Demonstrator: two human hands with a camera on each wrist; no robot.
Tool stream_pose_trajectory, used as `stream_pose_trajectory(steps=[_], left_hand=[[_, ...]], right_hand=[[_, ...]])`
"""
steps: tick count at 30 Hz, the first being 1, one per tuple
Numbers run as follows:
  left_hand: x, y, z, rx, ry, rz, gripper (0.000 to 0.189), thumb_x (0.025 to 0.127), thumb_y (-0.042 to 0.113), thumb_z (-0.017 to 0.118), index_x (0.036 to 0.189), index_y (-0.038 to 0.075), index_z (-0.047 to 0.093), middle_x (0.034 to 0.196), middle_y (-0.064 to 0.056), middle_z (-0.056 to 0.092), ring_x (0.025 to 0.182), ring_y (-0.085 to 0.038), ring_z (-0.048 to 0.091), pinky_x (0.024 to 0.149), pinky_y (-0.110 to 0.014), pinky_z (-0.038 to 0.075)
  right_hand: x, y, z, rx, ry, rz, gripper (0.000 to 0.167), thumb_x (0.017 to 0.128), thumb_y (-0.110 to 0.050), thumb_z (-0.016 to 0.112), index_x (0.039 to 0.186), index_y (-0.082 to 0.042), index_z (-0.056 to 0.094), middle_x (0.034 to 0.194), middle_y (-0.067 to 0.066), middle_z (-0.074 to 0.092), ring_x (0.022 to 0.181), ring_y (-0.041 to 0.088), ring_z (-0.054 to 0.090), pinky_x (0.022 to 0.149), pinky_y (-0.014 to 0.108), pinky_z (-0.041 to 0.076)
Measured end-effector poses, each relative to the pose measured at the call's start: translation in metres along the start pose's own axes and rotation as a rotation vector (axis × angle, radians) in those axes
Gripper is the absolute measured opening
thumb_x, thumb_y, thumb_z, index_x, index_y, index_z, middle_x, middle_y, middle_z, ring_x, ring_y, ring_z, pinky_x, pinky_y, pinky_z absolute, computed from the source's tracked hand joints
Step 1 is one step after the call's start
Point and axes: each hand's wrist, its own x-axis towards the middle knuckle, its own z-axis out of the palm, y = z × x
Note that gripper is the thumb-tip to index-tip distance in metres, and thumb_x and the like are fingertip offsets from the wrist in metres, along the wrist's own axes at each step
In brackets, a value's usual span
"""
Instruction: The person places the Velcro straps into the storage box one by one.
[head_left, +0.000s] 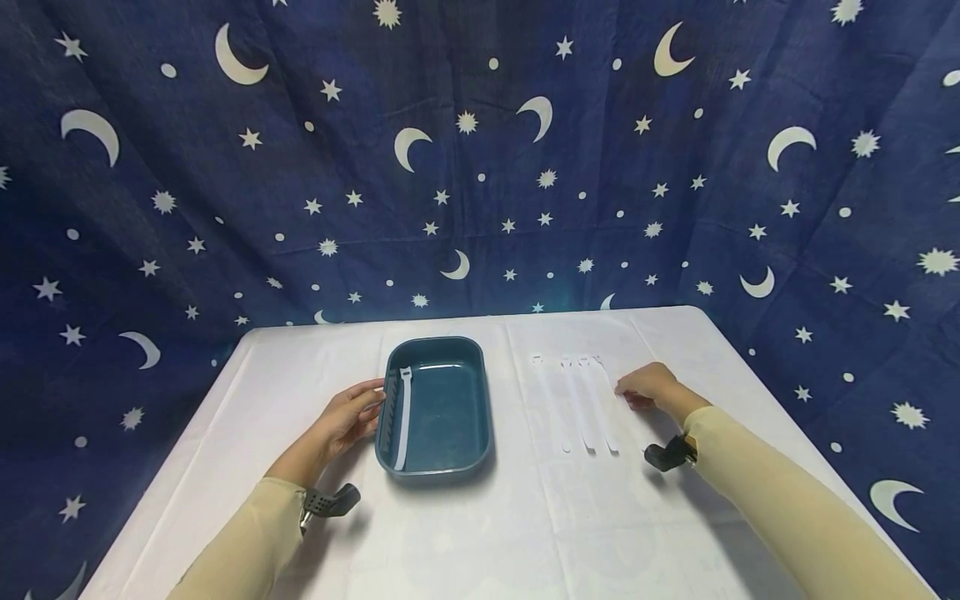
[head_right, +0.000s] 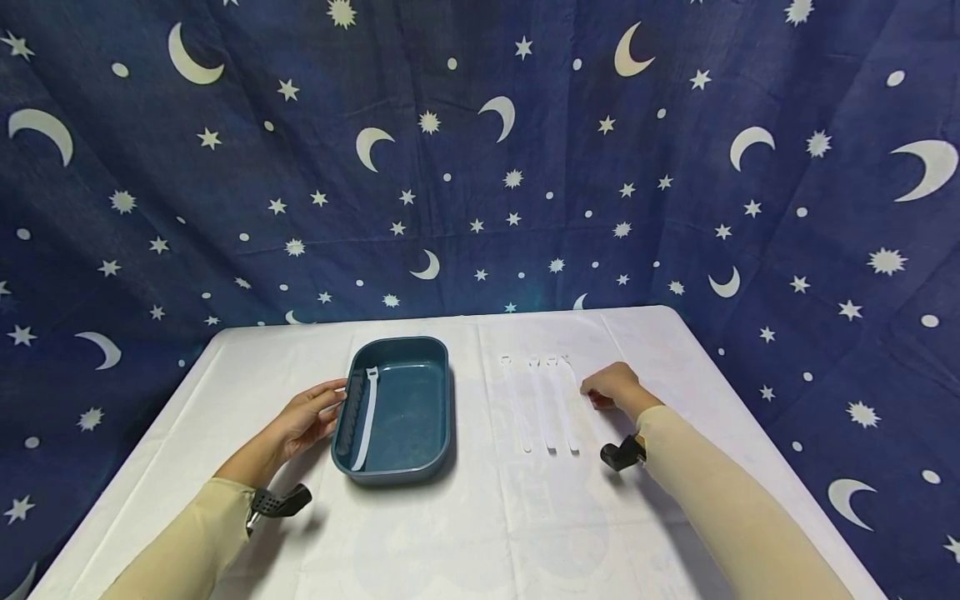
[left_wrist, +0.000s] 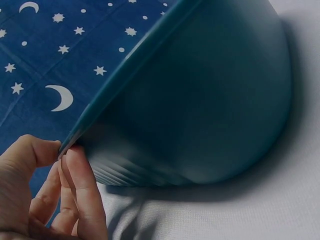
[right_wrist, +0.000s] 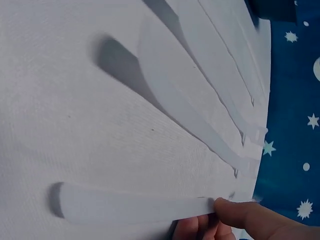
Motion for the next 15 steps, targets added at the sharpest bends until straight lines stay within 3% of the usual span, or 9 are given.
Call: stream_pose_trajectory(steps=[5, 15], left_hand=[[0.001, -0.0004, -0.0001, -0.004, -0.002, 0.001, 0.055, 0.094, 0.012, 0.056, 0.146, 0.004, 0.041, 0.098, 0.004, 0.067, 0.084, -0.006, 0.066, 0.08, -0.024, 0.061], [0.0023, -0.001, 0.0005, -0.018, 0.001, 0.0, 0.057, 0.093, 0.012, 0.059, 0.146, 0.004, 0.041, 0.098, 0.005, 0.067, 0.083, -0.005, 0.066, 0.08, -0.024, 0.061]], right_hand=[[0.0022, 0.0004, -0.0032, 0.142, -0.076, 0.043, 0.028, 0.086, -0.007, 0.068, 0.107, 0.008, 0.058, 0.065, 0.0, 0.056, 0.051, 0.006, 0.057, 0.054, 0.017, 0.055], [-0.0033, -0.0036, -0.0076, 0.242, -0.207, -0.006, 0.028, 0.087, -0.001, 0.065, 0.112, 0.008, 0.058, 0.064, -0.002, 0.056, 0.053, 0.006, 0.057, 0.055, 0.017, 0.056]])
